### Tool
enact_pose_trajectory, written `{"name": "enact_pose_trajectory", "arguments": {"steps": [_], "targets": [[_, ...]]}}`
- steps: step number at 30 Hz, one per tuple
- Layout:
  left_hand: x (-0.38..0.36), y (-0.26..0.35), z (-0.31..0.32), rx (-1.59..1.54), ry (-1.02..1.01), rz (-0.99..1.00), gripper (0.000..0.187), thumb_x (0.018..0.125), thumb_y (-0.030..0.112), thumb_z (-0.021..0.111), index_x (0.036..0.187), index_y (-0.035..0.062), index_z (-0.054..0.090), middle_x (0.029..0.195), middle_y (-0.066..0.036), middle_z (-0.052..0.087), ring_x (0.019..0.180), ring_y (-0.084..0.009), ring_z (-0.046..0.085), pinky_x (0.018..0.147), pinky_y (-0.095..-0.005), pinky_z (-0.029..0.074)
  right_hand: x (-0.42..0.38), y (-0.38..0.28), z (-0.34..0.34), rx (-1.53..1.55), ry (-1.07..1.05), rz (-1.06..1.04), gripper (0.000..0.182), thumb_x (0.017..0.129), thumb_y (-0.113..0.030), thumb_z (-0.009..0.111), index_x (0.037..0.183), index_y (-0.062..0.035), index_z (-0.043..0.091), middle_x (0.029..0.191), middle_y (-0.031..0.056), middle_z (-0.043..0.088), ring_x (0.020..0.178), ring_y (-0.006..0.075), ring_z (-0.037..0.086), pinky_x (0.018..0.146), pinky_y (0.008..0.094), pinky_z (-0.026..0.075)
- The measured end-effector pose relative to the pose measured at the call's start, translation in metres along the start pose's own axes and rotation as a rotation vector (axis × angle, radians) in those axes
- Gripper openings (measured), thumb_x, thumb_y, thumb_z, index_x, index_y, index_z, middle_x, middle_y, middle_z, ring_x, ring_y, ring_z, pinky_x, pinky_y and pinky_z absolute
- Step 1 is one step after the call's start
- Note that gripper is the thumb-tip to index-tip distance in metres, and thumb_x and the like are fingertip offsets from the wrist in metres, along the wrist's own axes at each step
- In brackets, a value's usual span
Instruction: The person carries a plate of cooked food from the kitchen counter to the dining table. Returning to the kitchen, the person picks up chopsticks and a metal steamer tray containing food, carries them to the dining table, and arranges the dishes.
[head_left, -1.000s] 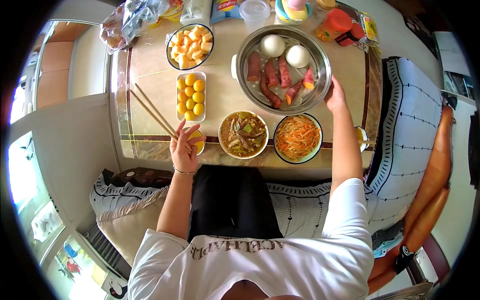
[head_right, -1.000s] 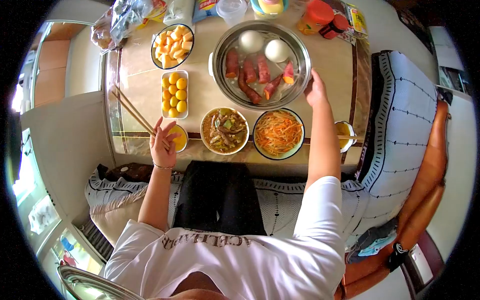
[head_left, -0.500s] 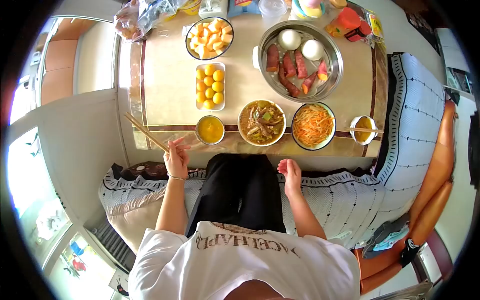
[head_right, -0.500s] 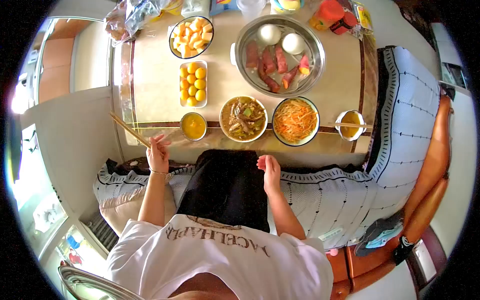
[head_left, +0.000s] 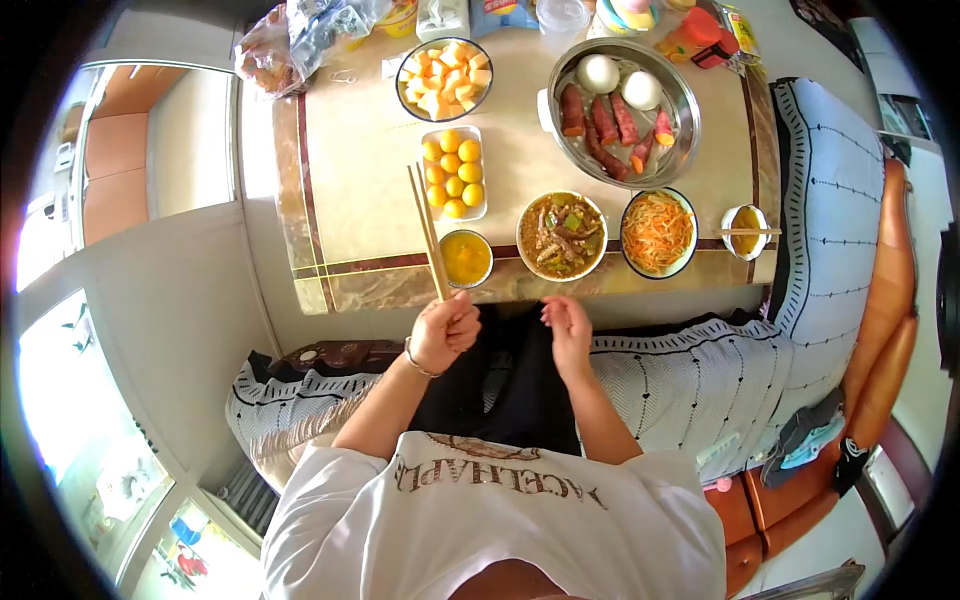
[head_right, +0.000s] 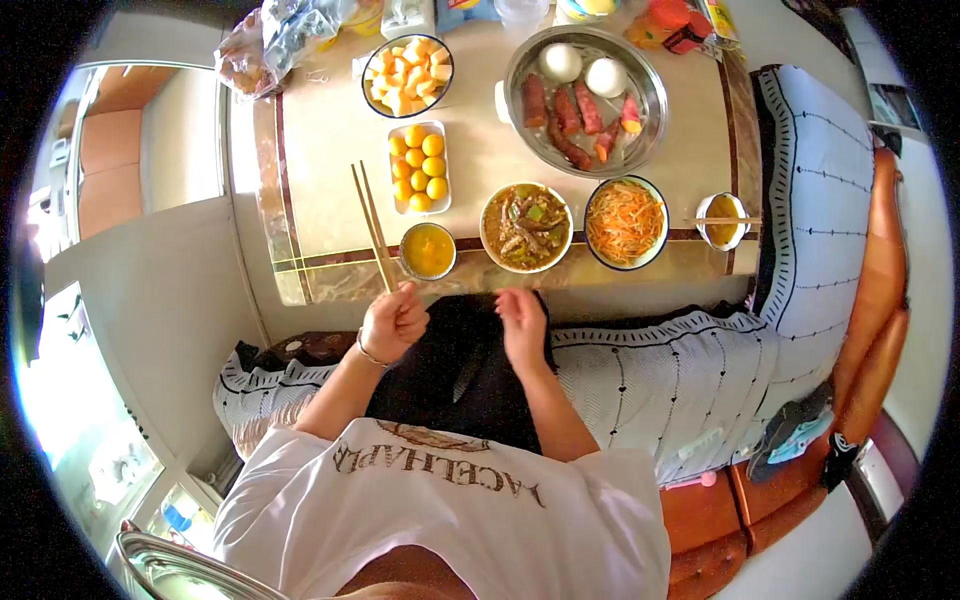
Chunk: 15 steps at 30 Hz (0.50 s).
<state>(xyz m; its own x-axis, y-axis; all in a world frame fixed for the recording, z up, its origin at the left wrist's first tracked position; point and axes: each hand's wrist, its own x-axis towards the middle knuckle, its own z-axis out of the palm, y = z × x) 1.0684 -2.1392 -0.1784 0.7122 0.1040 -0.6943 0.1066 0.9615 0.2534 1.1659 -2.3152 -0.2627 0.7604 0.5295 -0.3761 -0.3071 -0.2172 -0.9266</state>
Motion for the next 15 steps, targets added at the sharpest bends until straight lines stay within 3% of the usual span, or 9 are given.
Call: {"name": "enact_pose_trajectory", "arguments": {"steps": [2, 3, 4, 6, 7, 12, 15], "targets": [[0.002, -0.007, 0.005, 0.101, -0.112, 0.048, 0.03, 0.087, 0.031, 0.041, 0.064, 0.0123, 0.033, 0.051, 0.002, 0.026, 0.041, -0.0095, 0.025, 0.038, -0.022, 0.02, -0.011, -0.031, 0.019, -0.114, -0.109, -0.082, 0.012, 0.084, -0.011, 0.05, 0.087, -0.0001, 0.054, 0.072, 0.0048, 0.053, 0.062, 0.0102, 0.05, 0.057, 0.0223, 0.041], [0.005, -0.012, 0.005, 0.167, -0.113, 0.129, 0.032, 0.087, 0.033, 0.04, 0.065, 0.0114, 0.034, 0.057, 0.0, 0.032, 0.054, -0.0131, 0.037, 0.05, -0.0247, 0.032, -0.018, -0.043, 0.026, -0.086, -0.167, -0.06, 0.011, 0.083, -0.01, 0.05, 0.086, -0.0002, 0.054, 0.072, 0.0037, 0.053, 0.061, 0.0094, 0.05, 0.056, 0.0215, 0.041], [0.009, -0.018, 0.005, 0.163, -0.111, 0.126, 0.032, 0.087, 0.033, 0.04, 0.065, 0.0114, 0.034, 0.057, 0.0, 0.032, 0.054, -0.0131, 0.037, 0.05, -0.0247, 0.032, -0.026, -0.044, 0.032, 0.056, -0.222, 0.056, 0.011, 0.084, -0.01, 0.051, 0.088, -0.0004, 0.054, 0.073, 0.0032, 0.054, 0.062, 0.0087, 0.05, 0.056, 0.0208, 0.041], [0.014, -0.027, -0.002, 0.318, -0.037, 0.374, 0.03, 0.088, 0.033, 0.038, 0.067, 0.0106, 0.036, 0.07, -0.003, 0.039, 0.076, -0.0163, 0.042, 0.07, -0.0294, 0.034, -0.039, -0.049, 0.044, 0.281, -0.271, 0.177, 0.013, 0.084, -0.011, 0.051, 0.091, -0.0006, 0.054, 0.074, 0.0029, 0.054, 0.063, 0.0086, 0.051, 0.056, 0.0209, 0.042], [0.017, -0.032, -0.016, 0.367, -0.087, 0.401, 0.03, 0.089, 0.033, 0.035, 0.07, 0.01, 0.037, 0.084, -0.006, 0.042, 0.089, -0.0179, 0.039, 0.081, -0.0322, 0.031, -0.045, -0.041, 0.049, 0.394, -0.282, 0.26, 0.015, 0.083, -0.011, 0.053, 0.093, 0.0001, 0.053, 0.076, 0.0034, 0.055, 0.063, 0.0095, 0.052, 0.057, 0.0215, 0.042], [0.011, -0.064, -0.057, 0.26, -0.016, 0.349, 0.03, 0.089, 0.034, 0.034, 0.072, 0.0094, 0.039, 0.088, -0.006, 0.045, 0.085, -0.0156, 0.042, 0.081, -0.029, 0.031, -0.068, -0.005, 0.065, 0.631, -0.195, 0.56, 0.018, 0.08, -0.008, 0.056, 0.096, 0.0014, 0.054, 0.082, 0.0061, 0.056, 0.067, 0.0114, 0.054, 0.059, 0.022, 0.045], [0.018, -0.078, -0.075, 0.302, 0.003, 0.358, 0.028, 0.09, 0.032, 0.034, 0.078, 0.0081, 0.042, 0.089, -0.005, 0.045, 0.084, -0.0136, 0.041, 0.078, -0.0284, 0.033, -0.071, 0.012, 0.063, 0.867, -0.035, 0.725, 0.019, 0.079, -0.003, 0.055, 0.097, 0.0029, 0.055, 0.086, 0.0086, 0.057, 0.072, 0.0133, 0.056, 0.066, 0.0228, 0.048]]}}
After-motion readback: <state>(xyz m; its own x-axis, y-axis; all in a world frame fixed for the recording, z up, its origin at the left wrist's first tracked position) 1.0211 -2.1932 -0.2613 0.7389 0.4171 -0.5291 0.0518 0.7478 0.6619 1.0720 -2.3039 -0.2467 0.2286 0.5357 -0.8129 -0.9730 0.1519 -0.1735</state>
